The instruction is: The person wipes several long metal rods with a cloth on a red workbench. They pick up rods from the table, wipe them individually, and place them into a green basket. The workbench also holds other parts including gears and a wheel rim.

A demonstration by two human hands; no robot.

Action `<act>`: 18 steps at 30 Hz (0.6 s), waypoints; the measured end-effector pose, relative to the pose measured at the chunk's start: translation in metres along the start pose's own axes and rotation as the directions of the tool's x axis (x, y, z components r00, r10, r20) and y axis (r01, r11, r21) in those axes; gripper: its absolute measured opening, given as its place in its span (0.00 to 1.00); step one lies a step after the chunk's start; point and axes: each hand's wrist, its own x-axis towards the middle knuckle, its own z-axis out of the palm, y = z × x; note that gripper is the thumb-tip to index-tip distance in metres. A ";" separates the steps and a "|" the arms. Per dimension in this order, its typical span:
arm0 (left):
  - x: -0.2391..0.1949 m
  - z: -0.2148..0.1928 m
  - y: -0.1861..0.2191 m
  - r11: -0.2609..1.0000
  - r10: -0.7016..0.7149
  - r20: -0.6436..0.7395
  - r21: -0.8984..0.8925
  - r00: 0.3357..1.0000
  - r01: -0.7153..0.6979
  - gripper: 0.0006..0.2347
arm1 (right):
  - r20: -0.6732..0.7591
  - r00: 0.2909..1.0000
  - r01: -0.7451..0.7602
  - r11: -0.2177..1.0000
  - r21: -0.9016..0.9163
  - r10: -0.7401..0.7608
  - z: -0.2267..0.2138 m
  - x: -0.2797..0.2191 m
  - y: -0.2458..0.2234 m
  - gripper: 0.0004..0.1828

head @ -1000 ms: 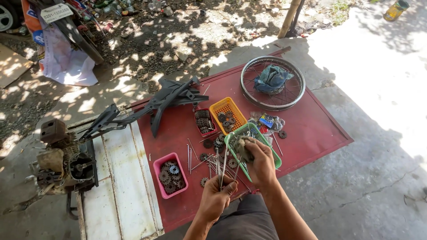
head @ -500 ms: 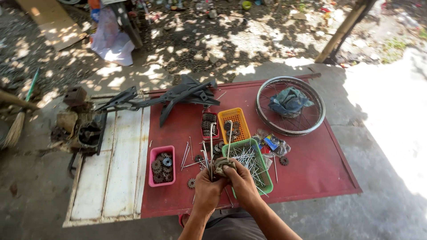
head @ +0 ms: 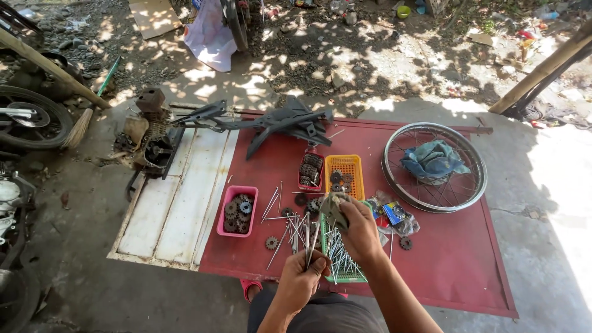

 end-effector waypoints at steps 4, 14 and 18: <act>0.006 -0.014 0.008 1.000 -0.027 0.042 0.001 0.999 0.027 0.06 | -0.005 0.998 0.060 0.949 0.310 -0.062 0.001 0.017 0.015 0.11; 0.059 -0.061 0.064 0.977 0.215 0.094 -0.019 0.972 -0.214 0.04 | -0.070 0.997 0.014 0.988 -0.154 -0.025 0.082 -0.005 0.035 0.19; 0.066 -0.078 0.067 0.986 0.164 0.228 -0.076 0.960 -0.150 0.05 | -0.180 0.983 0.006 0.998 -0.067 -0.018 0.095 -0.005 0.049 0.18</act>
